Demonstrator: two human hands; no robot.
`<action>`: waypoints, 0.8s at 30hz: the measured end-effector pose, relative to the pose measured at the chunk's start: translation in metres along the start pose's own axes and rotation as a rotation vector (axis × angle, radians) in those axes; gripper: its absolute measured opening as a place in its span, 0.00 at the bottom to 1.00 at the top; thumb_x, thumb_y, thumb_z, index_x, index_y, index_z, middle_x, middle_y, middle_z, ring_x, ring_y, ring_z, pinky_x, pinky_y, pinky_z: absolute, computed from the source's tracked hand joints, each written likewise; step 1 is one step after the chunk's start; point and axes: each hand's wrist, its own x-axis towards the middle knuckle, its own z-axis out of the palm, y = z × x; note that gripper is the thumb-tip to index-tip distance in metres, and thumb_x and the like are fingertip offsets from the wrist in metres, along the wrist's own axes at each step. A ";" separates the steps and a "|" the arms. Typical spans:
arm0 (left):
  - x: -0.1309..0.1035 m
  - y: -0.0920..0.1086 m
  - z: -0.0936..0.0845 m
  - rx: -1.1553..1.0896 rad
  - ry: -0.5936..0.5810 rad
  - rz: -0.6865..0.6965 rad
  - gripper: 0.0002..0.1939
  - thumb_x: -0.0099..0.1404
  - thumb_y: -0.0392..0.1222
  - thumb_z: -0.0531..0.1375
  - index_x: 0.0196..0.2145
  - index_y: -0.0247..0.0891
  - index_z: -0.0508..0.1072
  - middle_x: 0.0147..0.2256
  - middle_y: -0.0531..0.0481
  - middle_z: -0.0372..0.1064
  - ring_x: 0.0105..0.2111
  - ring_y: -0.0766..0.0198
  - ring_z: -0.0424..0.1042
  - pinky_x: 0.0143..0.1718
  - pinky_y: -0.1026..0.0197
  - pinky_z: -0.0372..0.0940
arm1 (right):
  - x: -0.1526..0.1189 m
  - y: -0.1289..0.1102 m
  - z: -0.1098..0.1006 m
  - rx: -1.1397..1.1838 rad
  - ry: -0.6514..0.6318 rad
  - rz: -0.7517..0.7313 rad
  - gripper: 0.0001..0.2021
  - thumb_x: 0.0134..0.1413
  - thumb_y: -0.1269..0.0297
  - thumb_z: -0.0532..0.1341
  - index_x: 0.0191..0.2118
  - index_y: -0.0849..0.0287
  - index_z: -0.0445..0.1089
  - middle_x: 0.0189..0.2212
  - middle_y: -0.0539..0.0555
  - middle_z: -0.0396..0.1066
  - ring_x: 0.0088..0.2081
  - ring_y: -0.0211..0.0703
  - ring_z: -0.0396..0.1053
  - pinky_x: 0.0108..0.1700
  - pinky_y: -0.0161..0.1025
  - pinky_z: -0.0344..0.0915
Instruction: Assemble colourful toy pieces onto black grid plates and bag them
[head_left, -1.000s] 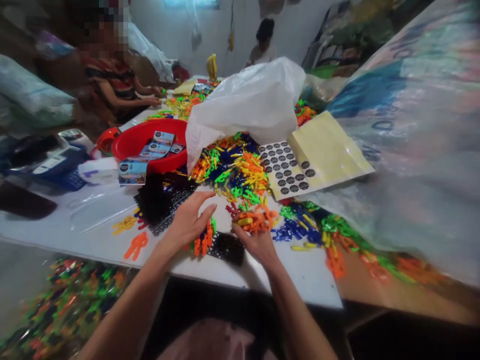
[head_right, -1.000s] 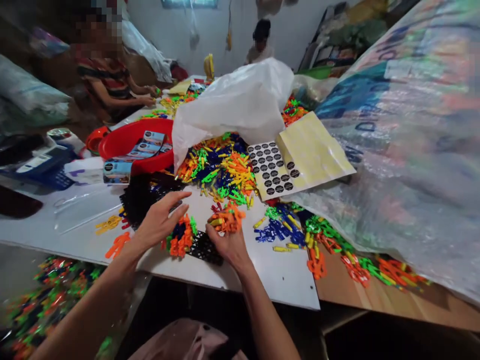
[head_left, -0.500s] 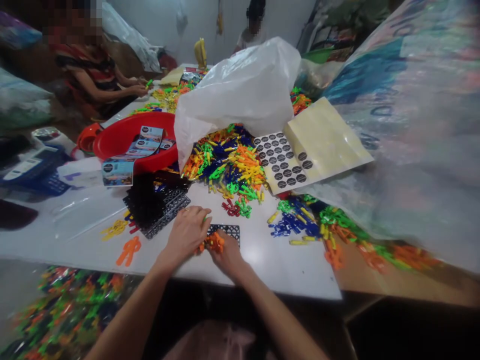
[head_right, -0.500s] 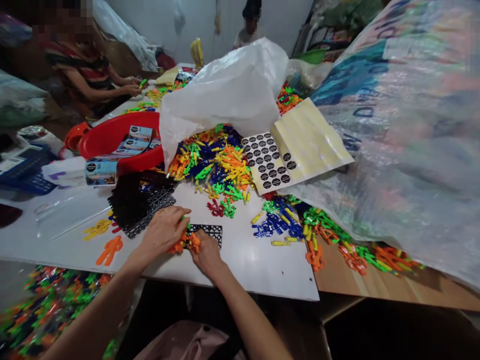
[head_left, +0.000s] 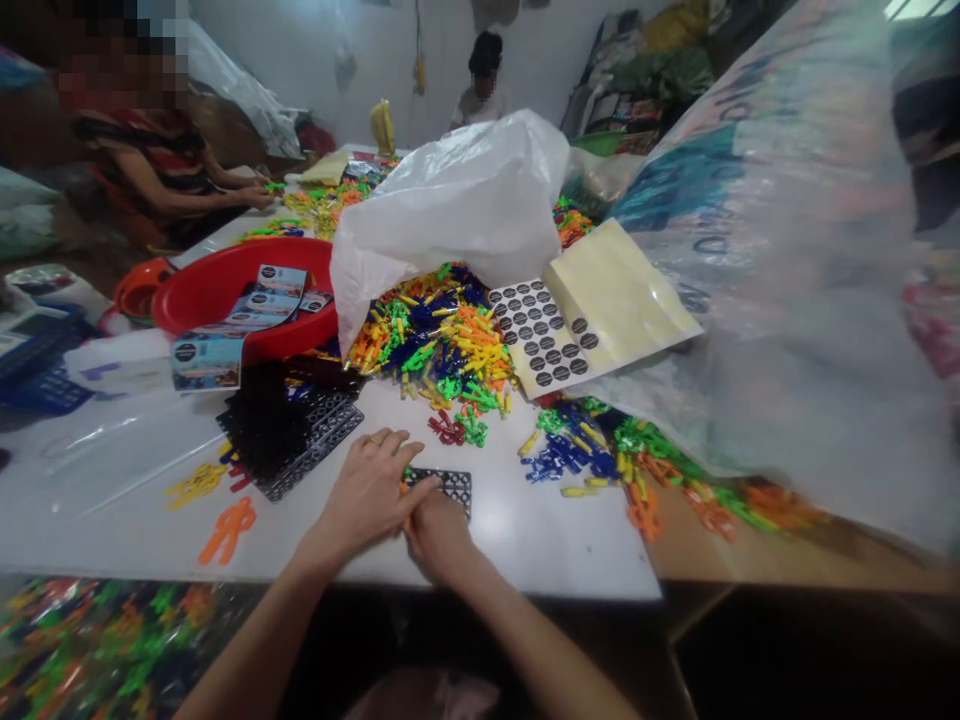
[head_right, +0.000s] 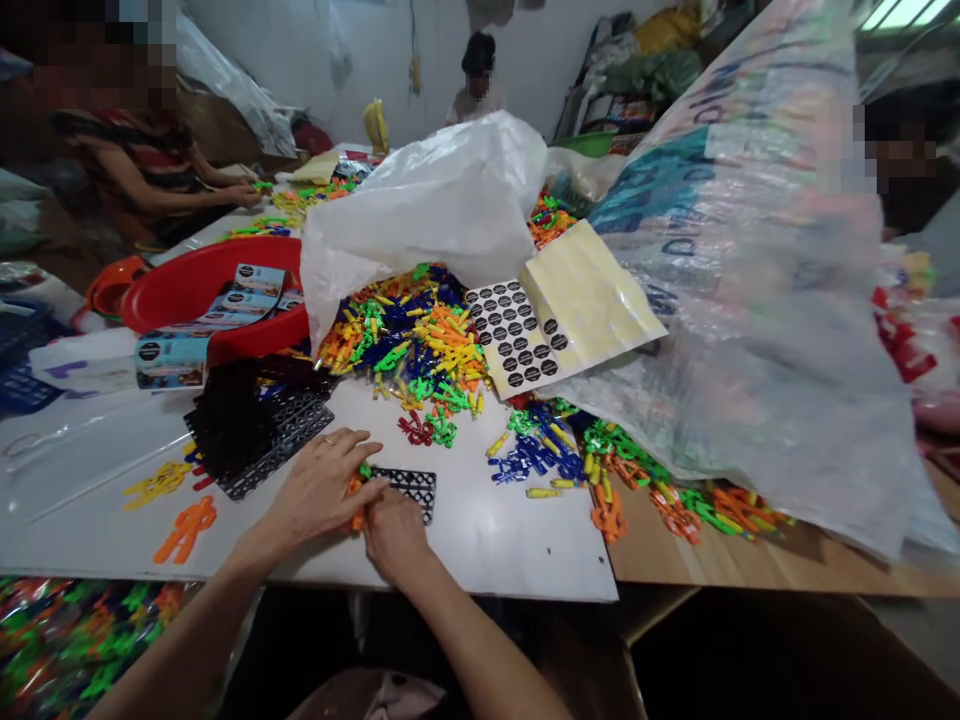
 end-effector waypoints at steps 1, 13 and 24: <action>0.000 -0.001 -0.001 0.020 -0.007 0.009 0.25 0.63 0.58 0.54 0.49 0.40 0.71 0.51 0.40 0.68 0.54 0.47 0.62 0.55 0.43 0.54 | 0.005 -0.003 0.000 -0.016 -0.007 -0.003 0.12 0.57 0.70 0.54 0.45 0.63 0.69 0.39 0.60 0.72 0.41 0.49 0.69 0.40 0.40 0.62; 0.006 -0.011 -0.001 0.094 -0.102 0.006 0.19 0.61 0.46 0.56 0.49 0.41 0.71 0.50 0.41 0.68 0.54 0.45 0.62 0.56 0.42 0.55 | 0.145 0.093 -0.159 -0.207 0.270 0.080 0.13 0.59 0.69 0.56 0.49 0.65 0.68 0.47 0.62 0.68 0.45 0.47 0.66 0.43 0.39 0.61; 0.012 -0.001 -0.028 -0.150 -0.314 -0.220 0.23 0.55 0.47 0.60 0.50 0.48 0.71 0.54 0.41 0.65 0.58 0.43 0.57 0.62 0.41 0.46 | 0.138 0.099 -0.124 -0.527 0.298 -0.338 0.13 0.54 0.79 0.53 0.38 0.57 0.73 0.45 0.61 0.69 0.48 0.52 0.63 0.51 0.49 0.57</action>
